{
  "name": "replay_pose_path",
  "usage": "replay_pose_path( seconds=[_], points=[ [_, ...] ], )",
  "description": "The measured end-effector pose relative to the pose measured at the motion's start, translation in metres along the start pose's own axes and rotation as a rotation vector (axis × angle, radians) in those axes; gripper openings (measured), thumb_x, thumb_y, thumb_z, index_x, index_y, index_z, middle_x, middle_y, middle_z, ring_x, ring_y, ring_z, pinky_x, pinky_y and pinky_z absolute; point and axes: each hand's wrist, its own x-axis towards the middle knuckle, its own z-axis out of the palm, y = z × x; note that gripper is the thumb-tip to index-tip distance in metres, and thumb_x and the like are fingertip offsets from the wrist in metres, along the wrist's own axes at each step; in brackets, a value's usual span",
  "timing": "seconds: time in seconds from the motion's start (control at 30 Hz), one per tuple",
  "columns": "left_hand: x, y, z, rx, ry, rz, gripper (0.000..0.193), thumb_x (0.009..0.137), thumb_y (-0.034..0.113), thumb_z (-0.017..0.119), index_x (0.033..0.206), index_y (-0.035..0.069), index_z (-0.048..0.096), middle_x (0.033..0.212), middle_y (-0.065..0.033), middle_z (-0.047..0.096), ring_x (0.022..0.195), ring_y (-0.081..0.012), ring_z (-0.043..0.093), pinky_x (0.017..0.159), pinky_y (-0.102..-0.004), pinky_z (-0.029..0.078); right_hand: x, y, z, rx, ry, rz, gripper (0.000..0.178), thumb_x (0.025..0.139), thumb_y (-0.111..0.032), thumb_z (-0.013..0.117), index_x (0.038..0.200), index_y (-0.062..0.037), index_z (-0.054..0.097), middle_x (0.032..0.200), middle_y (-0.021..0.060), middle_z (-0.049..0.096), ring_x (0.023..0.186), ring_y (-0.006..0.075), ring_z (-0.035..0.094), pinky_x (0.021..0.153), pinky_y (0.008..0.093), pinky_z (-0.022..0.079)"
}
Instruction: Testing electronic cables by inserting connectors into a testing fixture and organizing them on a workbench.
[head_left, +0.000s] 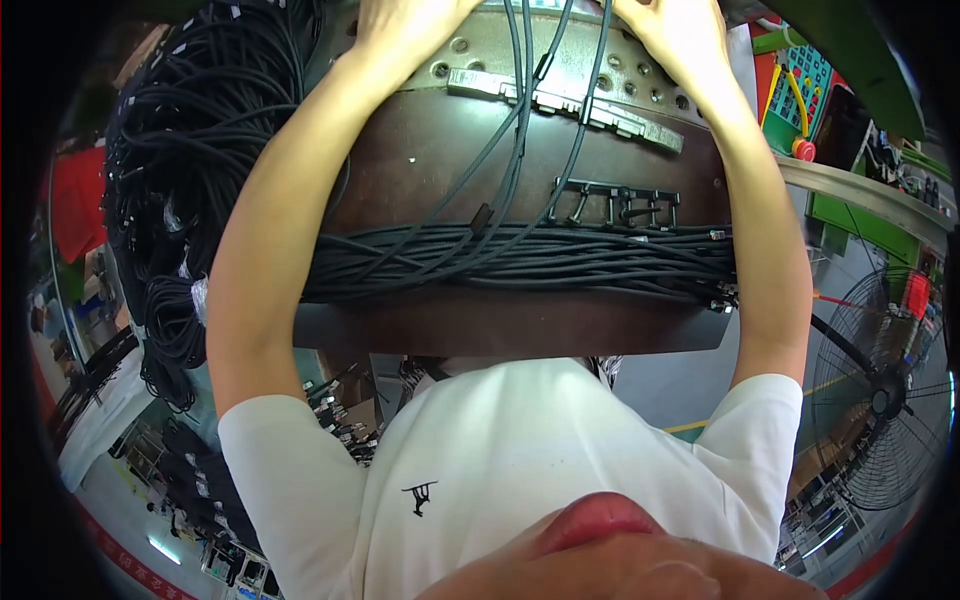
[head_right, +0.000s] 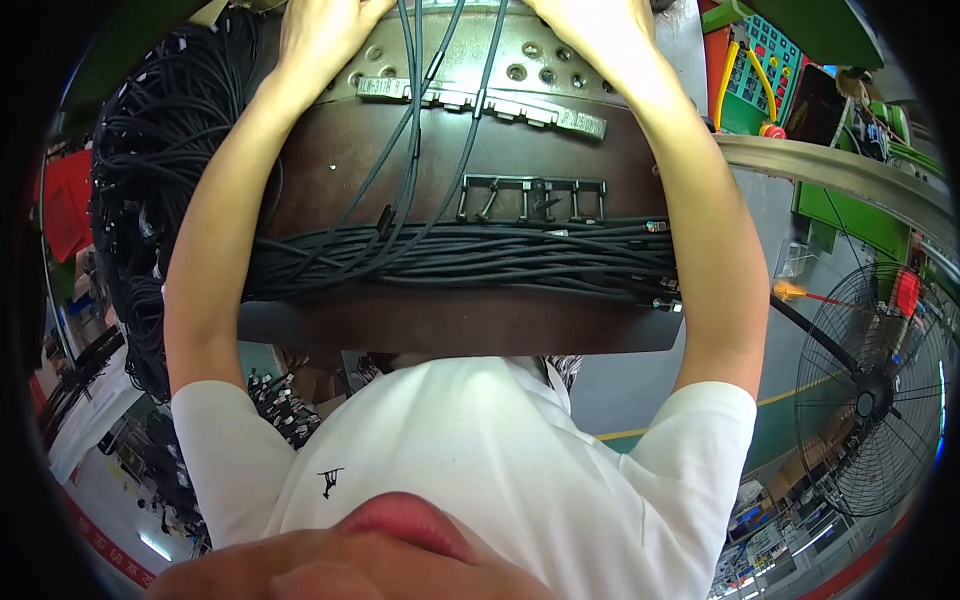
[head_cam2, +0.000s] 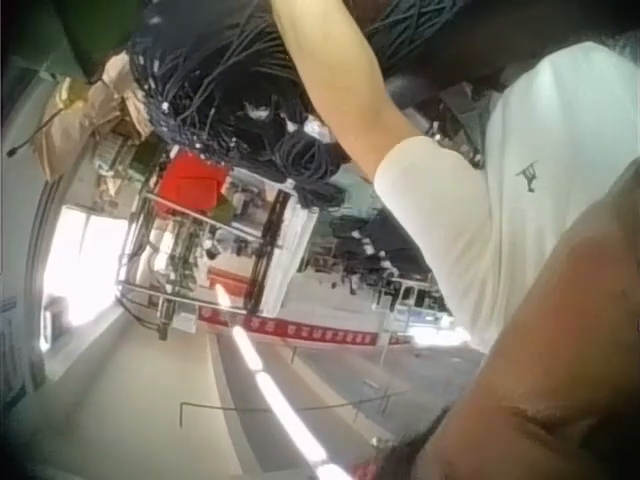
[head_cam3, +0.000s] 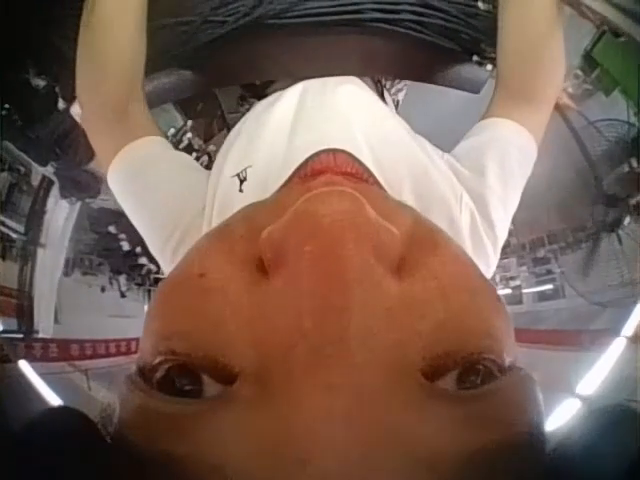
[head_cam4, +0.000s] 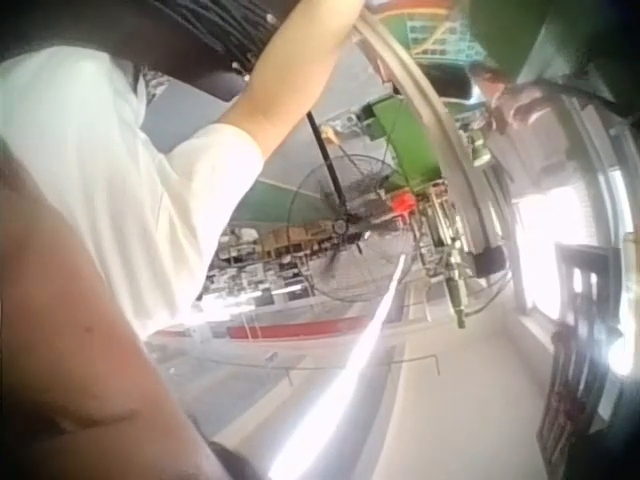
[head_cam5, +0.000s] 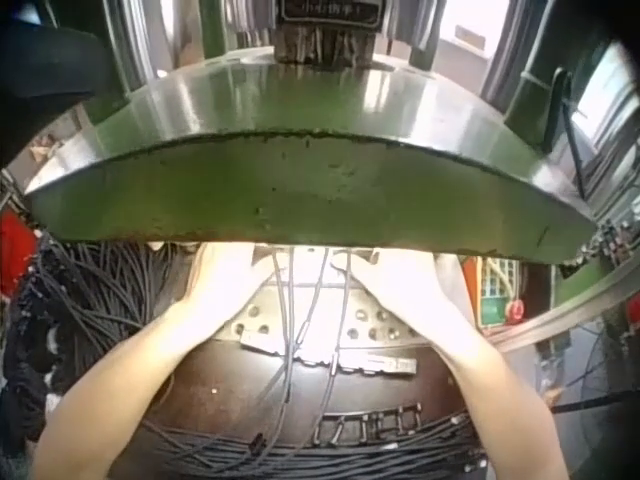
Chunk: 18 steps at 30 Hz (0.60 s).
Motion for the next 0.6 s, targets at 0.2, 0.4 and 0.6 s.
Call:
replay_pose_path(
  seconds=[0.2, 0.4, 0.6],
  points=[
    [-0.003, -0.001, -0.002, 0.130, 0.119, 0.140, 0.038, 0.086, 0.026, 0.069, 0.113, 0.000, 0.063, 0.102, -0.0235, 0.066, 0.093, -0.0417, 0.063, 0.083, -0.0472, 0.050, -0.005, -0.013, -0.012, 0.184, 0.213, -0.402, 0.034, 0.085, -0.030, 0.072, 0.100, 0.0003, 0.068, 0.089, 0.0179, 0.068, 0.081, 0.0329, 0.065, 0.074, 0.0428, 0.052],
    [-0.003, -0.013, 0.007, -0.609, 0.247, 0.239, 0.037, 0.086, 0.026, 0.070, 0.115, 0.003, 0.065, 0.109, -0.0234, 0.064, 0.100, -0.0423, 0.060, 0.088, -0.0485, 0.047, -0.005, -0.031, -0.020, -0.153, -0.049, -0.193, 0.046, 0.084, -0.034, 0.072, 0.117, -0.0022, 0.065, 0.106, 0.0229, 0.065, 0.098, 0.0387, 0.063, 0.087, 0.0467, 0.050],
    [0.000, -0.003, 0.004, 0.091, 0.100, 0.068, 0.040, 0.086, 0.029, 0.069, 0.113, 0.001, 0.065, 0.110, -0.0239, 0.064, 0.101, -0.0412, 0.060, 0.088, -0.0472, 0.048, 0.000, -0.023, -0.025, -0.336, 0.179, -0.416, 0.024, 0.083, -0.022, 0.068, 0.097, -0.0017, 0.070, 0.090, 0.0173, 0.069, 0.081, 0.0349, 0.066, 0.074, 0.0458, 0.052]
  ],
)
